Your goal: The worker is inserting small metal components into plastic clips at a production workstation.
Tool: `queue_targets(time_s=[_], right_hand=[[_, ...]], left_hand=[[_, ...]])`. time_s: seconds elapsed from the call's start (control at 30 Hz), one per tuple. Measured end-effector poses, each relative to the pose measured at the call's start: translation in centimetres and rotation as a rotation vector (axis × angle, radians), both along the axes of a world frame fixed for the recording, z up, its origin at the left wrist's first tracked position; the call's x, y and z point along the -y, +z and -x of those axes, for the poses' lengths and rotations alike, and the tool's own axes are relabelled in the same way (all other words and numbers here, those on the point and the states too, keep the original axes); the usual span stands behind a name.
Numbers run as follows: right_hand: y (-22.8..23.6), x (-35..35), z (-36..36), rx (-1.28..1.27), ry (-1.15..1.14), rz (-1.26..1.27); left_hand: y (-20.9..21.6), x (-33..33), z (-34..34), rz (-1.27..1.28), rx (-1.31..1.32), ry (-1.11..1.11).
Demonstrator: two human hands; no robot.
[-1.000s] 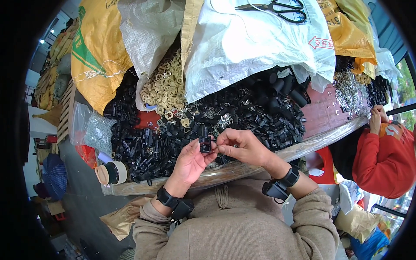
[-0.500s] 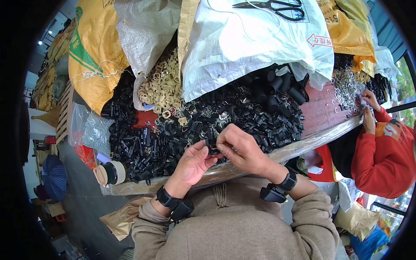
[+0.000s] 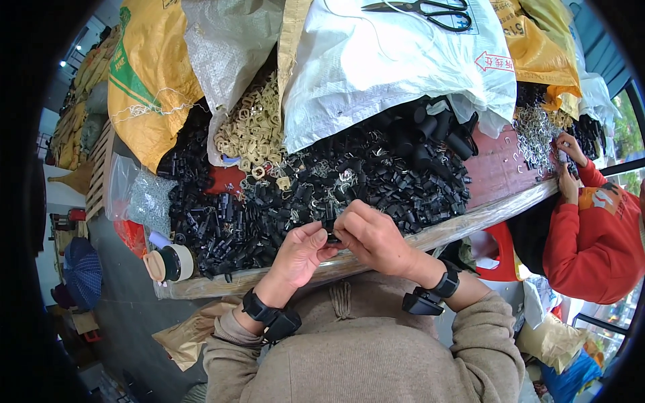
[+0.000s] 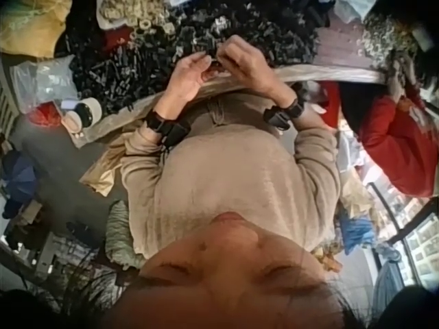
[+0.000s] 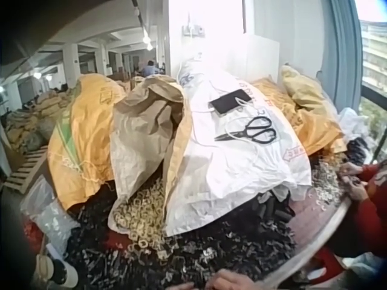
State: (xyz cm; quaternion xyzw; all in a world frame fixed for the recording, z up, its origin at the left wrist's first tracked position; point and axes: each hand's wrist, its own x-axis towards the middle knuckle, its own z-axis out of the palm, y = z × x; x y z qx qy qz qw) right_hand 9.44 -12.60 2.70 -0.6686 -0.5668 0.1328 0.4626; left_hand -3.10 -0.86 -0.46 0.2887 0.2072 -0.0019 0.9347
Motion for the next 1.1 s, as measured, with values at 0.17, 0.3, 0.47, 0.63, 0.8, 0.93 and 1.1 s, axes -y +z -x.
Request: queue_targets(time_s=[0.17,0.3,0.47,0.63,0.8,0.93,1.1], right_hand=[[-0.5,-0.2,-0.2,0.001,0.023,0.007],[-0.5,-0.4,-0.2,-0.454,0.0,0.207],[-1.7,-0.2,-0.6,-0.617,-0.019,0.226],[-1.9,-0.5,-0.9,-0.51,0.011,0.242],[-1.8,-0.6,-1.1,-0.406,0.005,0.206],[-1.8,-0.4,-0.9,-0.485,-0.06,0.197],[-1.0,-1.2,0.2,-0.39,-0.108,0.094]], left_hand=[[-0.1,-0.4,0.0,0.026,-0.021,-0.023],[-0.4,-0.8,0.4,0.108,-0.066,-0.025],[0.1,-3.7,-0.2,-0.716,-0.107,0.053],[-0.6,-7.9,-2.1,-1.752,-0.145,0.068],[0.5,-8.7,-2.4,-1.662,-0.215,-0.092],[1.0,-7.5,-1.6,-0.416,-0.088,0.046],[0.7,-3.8,-0.4,0.18,0.09,0.118]])
